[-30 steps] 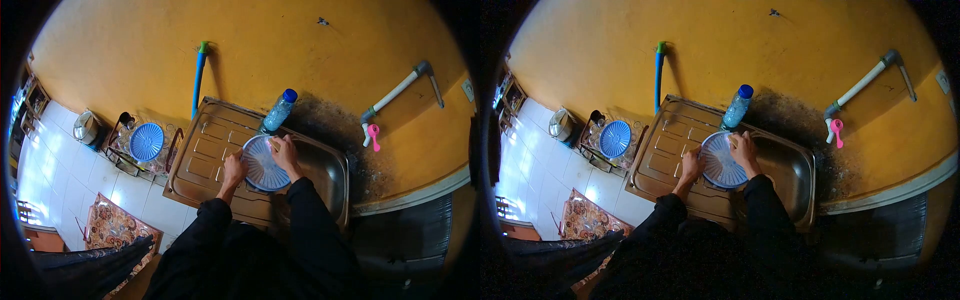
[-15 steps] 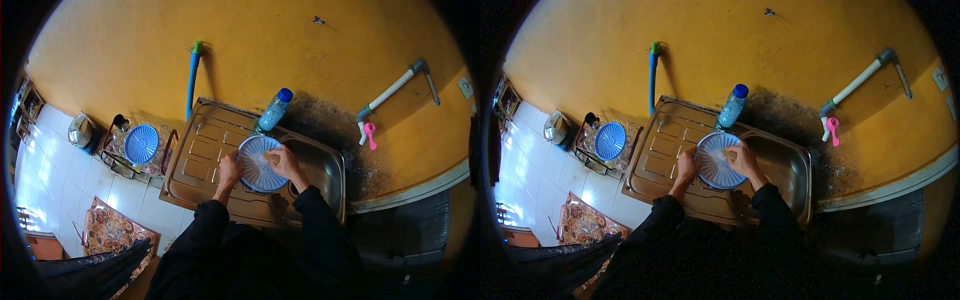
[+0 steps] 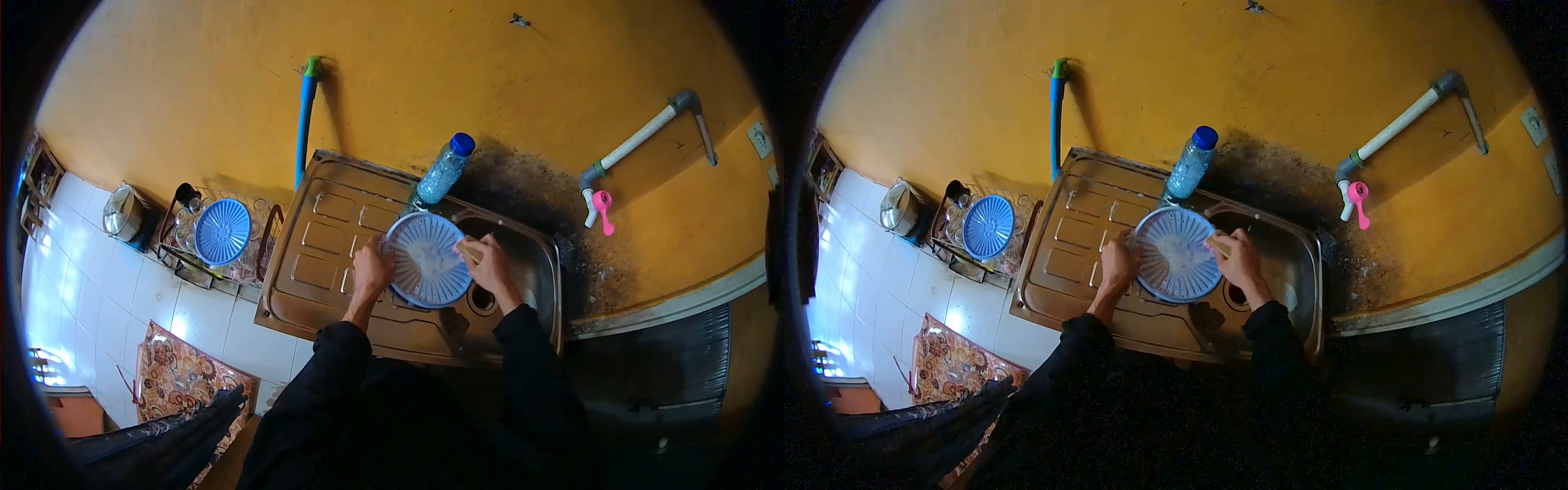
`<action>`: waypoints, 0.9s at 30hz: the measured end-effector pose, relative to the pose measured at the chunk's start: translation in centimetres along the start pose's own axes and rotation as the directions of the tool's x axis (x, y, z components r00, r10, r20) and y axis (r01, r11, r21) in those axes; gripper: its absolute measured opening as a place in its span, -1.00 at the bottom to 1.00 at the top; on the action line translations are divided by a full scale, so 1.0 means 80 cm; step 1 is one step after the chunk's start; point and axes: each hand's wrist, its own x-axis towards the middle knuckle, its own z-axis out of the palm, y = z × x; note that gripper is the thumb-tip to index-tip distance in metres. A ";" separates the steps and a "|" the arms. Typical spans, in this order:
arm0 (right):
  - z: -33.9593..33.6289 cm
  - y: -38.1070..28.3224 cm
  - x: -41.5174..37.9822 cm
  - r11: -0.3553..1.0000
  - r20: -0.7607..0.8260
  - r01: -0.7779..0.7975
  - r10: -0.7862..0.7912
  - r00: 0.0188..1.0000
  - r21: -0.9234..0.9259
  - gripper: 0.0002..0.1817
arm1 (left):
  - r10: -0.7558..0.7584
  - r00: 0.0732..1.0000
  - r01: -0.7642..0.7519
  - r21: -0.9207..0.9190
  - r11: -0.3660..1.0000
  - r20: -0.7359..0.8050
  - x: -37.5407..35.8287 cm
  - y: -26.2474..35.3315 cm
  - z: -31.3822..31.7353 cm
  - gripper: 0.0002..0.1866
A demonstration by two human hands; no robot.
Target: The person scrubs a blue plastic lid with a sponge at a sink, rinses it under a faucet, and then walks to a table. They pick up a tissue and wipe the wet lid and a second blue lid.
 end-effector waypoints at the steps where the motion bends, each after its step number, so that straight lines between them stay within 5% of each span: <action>1: 0.004 0.001 -0.003 1.000 -0.010 0.014 -0.014 1.000 -0.027 -0.75 | -0.016 1.000 0.016 0.016 1.000 -0.001 0.000 0.001 0.001 -0.59; 8: 0.006 -0.026 -0.025 0.969 0.049 0.238 -0.235 0.971 -0.072 -0.73 | -0.005 1.000 0.005 -0.013 1.000 -0.010 0.001 -0.001 0.001 -0.60; 12: -0.014 0.000 -0.024 0.976 0.146 0.092 -0.064 0.987 -0.195 -0.75 | 0.008 1.000 -0.008 -0.035 0.999 0.003 0.001 0.002 0.000 -0.62; 16: -0.008 -0.022 -0.041 0.970 0.196 0.219 -0.196 0.961 -0.106 -0.72 | -0.001 1.000 0.001 -0.008 1.000 -0.008 0.000 0.005 -0.002 -0.64; 22: -0.032 -0.008 -0.026 0.980 0.299 0.084 -0.026 0.954 -0.182 -0.72 | 0.033 0.999 -0.033 -0.008 0.999 -0.021 0.000 -0.006 0.005 -0.66; 27: -0.001 -0.024 -0.033 0.963 0.192 0.257 -0.239 0.952 -0.078 -0.73 | 0.094 0.993 -0.092 0.033 0.995 -0.074 -0.003 0.001 0.002 -0.65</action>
